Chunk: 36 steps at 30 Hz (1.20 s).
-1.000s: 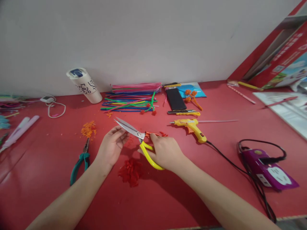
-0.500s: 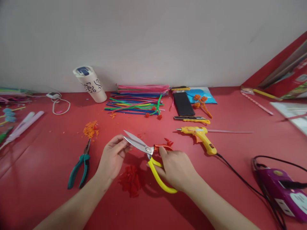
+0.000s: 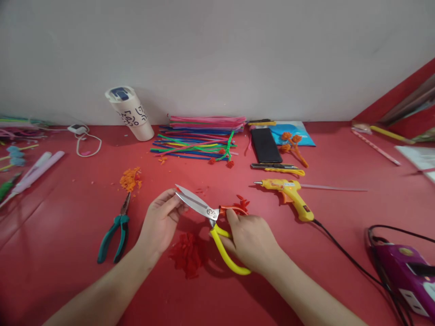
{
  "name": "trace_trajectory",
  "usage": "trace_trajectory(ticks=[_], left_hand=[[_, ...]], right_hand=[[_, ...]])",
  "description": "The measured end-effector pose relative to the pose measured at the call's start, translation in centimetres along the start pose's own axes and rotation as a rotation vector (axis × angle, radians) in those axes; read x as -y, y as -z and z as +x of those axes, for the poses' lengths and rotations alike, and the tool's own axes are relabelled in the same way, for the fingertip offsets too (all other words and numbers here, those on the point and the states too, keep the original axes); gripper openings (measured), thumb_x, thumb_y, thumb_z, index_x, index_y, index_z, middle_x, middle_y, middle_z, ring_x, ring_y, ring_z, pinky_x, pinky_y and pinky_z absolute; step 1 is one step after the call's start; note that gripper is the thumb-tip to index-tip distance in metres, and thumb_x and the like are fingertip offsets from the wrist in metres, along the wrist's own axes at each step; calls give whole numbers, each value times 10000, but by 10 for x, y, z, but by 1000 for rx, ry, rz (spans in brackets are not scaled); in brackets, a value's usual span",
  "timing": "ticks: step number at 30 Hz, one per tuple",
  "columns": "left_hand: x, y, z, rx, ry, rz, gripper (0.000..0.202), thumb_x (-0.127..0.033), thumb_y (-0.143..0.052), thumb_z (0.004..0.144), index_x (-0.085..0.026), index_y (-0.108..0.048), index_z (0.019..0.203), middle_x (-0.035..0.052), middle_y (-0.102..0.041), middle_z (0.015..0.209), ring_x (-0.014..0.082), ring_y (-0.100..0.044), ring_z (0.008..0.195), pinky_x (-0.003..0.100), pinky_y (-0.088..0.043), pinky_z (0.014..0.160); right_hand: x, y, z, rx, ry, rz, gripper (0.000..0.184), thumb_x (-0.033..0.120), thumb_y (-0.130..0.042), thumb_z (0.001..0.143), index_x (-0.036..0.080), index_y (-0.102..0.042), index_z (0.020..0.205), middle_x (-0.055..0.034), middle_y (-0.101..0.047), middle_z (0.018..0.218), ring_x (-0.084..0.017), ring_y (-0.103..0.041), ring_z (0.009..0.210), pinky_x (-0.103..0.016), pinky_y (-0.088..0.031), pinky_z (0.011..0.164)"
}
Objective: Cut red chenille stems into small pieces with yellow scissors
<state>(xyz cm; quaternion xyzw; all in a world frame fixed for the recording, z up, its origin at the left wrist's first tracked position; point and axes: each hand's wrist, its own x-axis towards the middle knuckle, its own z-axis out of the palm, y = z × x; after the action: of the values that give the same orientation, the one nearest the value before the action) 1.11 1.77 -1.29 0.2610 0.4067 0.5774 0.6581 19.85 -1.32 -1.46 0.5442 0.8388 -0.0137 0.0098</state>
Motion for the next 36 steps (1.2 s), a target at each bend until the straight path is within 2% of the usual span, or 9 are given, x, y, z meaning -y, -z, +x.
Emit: trace_trajectory(ticks=[15, 22, 28, 36], left_hand=[[0, 0, -1, 1, -18, -69, 49, -129, -576, 710, -139, -617, 685, -12, -587, 647, 60, -541, 581, 186, -436, 591], [1, 0, -2, 13, -32, -58, 63, -130, -564, 719, -138, -608, 674, -14, -576, 635, 60, -529, 580, 187, -422, 585], [0, 0, -1, 9, -33, -42, 52, -133, -569, 714, -141, -613, 689, -11, -585, 635, 63, -532, 579, 192, -421, 592], [0, 0, -1, -6, -46, -33, 41, -153, -588, 706, -146, -626, 690, -10, -600, 648, 60, -542, 598, 186, -429, 612]], right_hand=[[3, -3, -1, -29, -26, -76, 424, 502, -301, 812, 135, -513, 834, -59, -590, 527, -209, -553, 472, -258, -111, 451], [3, -3, 0, -48, -29, -73, 464, 537, -265, 815, 145, -510, 779, -55, -580, 500, -207, -550, 450, -255, -95, 446], [2, -5, -1, -93, -16, -90, 442, 537, -280, 813, 157, -500, 758, -41, -568, 470, -198, -542, 426, -255, -95, 441], [2, -3, 0, -88, -28, -101, 363, 506, -353, 797, 175, -478, 716, -31, -569, 464, -178, -537, 414, -252, -96, 434]])
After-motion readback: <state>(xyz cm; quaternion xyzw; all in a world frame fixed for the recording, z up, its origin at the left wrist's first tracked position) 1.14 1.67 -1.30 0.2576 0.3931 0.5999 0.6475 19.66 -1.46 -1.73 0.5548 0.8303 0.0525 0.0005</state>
